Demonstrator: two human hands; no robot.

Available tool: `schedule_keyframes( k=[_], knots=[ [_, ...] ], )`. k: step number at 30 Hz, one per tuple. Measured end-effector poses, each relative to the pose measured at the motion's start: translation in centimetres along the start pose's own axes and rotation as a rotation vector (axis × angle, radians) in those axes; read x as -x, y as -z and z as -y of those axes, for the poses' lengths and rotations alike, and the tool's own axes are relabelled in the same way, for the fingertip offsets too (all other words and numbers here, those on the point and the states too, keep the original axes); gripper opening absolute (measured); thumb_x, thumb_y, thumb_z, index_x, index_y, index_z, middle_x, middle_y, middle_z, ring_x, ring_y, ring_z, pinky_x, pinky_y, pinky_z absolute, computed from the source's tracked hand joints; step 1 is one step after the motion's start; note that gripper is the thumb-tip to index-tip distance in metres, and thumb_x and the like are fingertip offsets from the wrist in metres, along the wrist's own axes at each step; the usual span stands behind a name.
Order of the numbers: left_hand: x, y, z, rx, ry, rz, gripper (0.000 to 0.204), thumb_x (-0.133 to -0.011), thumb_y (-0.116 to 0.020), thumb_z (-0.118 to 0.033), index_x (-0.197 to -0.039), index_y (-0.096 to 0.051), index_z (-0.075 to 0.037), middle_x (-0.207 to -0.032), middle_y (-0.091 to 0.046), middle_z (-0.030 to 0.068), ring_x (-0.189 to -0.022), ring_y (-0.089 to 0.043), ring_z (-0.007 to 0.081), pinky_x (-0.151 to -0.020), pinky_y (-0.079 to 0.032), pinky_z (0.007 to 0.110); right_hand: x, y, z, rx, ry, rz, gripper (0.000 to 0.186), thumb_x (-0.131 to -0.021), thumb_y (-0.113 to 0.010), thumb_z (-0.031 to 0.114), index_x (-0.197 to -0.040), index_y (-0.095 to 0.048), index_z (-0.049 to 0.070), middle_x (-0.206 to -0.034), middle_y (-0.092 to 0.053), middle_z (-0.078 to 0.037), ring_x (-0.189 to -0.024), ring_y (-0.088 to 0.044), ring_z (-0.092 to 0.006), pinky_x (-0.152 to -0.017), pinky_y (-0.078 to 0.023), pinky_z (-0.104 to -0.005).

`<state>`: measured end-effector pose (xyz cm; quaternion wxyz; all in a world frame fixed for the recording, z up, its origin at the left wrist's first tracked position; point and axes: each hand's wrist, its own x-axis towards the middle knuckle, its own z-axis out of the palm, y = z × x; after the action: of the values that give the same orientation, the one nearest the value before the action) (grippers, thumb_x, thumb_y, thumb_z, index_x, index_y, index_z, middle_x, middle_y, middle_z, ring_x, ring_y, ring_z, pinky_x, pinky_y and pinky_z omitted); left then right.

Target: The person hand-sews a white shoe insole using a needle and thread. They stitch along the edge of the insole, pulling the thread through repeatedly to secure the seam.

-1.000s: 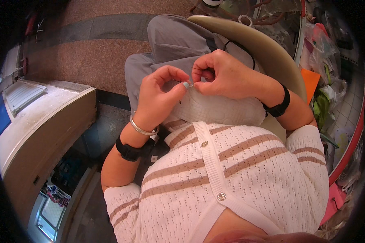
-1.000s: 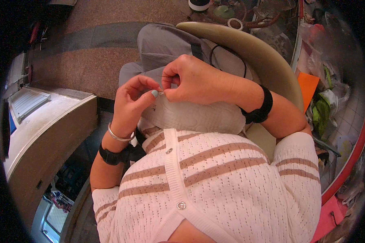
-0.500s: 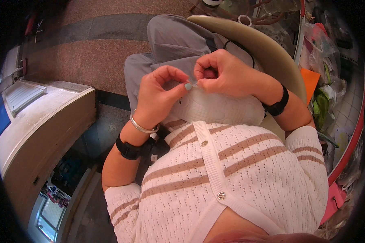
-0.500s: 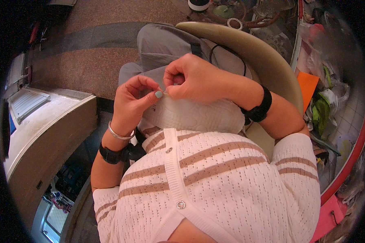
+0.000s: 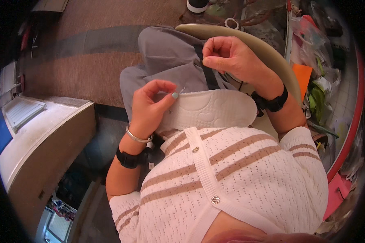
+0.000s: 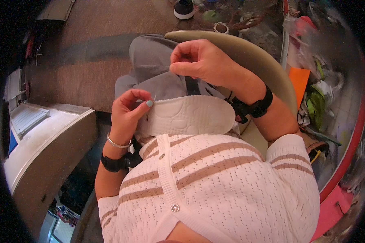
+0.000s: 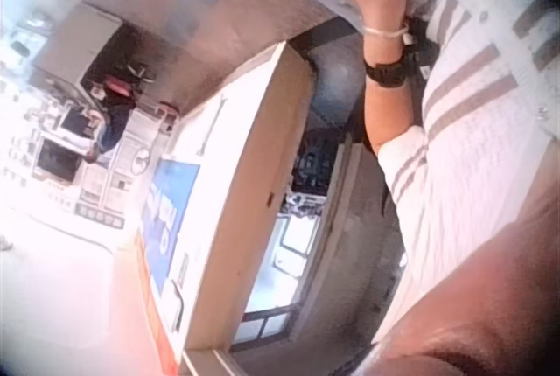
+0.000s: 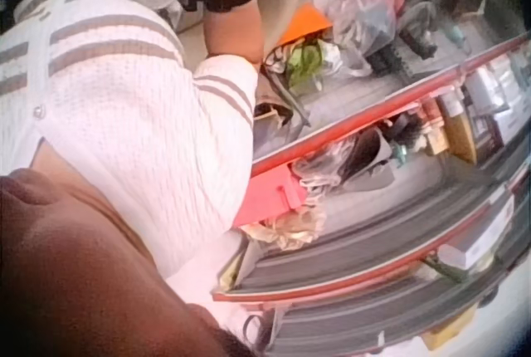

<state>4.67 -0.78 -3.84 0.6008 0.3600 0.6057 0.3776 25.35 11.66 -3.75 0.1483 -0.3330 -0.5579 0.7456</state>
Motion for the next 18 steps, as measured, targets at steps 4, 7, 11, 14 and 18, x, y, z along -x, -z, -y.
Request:
schedule_keyframes(
  k=[4, 7, 11, 14, 18],
  knots=[
    [0.4, 0.5, 0.1, -0.092, -0.027, 0.031, 0.020, -0.074, -0.058, -0.001, -0.094, -0.061, 0.003, -0.084, -0.060, 0.0015, -0.071, -0.051, 0.0049, -0.063, -0.041, 0.016, 1.0, 2.8, -2.3, 0.001, 0.031, -0.289, 0.011, -0.079, -0.058, 0.014, -0.080, -0.057, 0.003, -0.063, -0.050, 0.006, -0.054, -0.042, -0.0023, -0.048, -0.035, -0.0174],
    [0.4, 2.3, 0.6, -0.218, -0.064, 0.202, 0.021, -0.077, -0.058, -0.002, -0.097, -0.061, 0.001, -0.086, -0.058, 0.0023, -0.078, -0.050, 0.0071, -0.071, -0.039, 0.018, 2.5, 6.5, -6.8, 0.436, 0.028, -0.479, 0.016, -0.076, -0.061, 0.015, -0.085, -0.057, 0.002, -0.062, -0.049, 0.004, -0.053, -0.042, -0.0045, -0.049, -0.036, -0.0187],
    [0.8, 3.4, -0.3, -0.094, -0.054, 0.136, 0.009, -0.075, -0.062, -0.003, -0.080, -0.059, 0.003, -0.077, -0.056, 0.0006, -0.067, -0.046, 0.0056, -0.061, -0.035, 0.016, 5.7, 8.4, -13.6, 1.086, -0.277, -0.495, 0.033, -0.071, -0.065, 0.021, -0.098, -0.057, 0.004, -0.085, -0.061, -0.014, -0.077, -0.060, -0.0275, -0.068, -0.047, -0.0384],
    [1.3, 5.1, 0.4, 0.059, -0.020, 0.005, 0.005, -0.081, -0.057, -0.006, -0.080, -0.054, -0.002, -0.077, -0.052, -0.0015, -0.070, -0.045, 0.0045, -0.065, -0.034, 0.016, 6.8, 8.0, -15.4, 0.993, -0.590, -0.598, 0.038, -0.071, -0.065, 0.023, -0.102, -0.056, 0.004, -0.100, -0.059, -0.018, -0.094, -0.055, -0.0340, -0.078, -0.045, -0.0437],
    [2.0, 6.7, 1.9, 0.234, -0.030, -0.198, 0.007, -0.082, -0.056, -0.006, -0.086, -0.050, -0.005, -0.078, -0.053, -0.0021, -0.072, -0.046, 0.0050, -0.068, -0.035, 0.017, 7.4, 7.8, -17.8, 0.970, -0.677, -0.778, 0.039, -0.070, -0.066, 0.024, -0.101, -0.056, 0.004, -0.100, -0.059, -0.017, -0.094, -0.055, -0.0332, -0.078, -0.045, -0.0420]
  ],
)
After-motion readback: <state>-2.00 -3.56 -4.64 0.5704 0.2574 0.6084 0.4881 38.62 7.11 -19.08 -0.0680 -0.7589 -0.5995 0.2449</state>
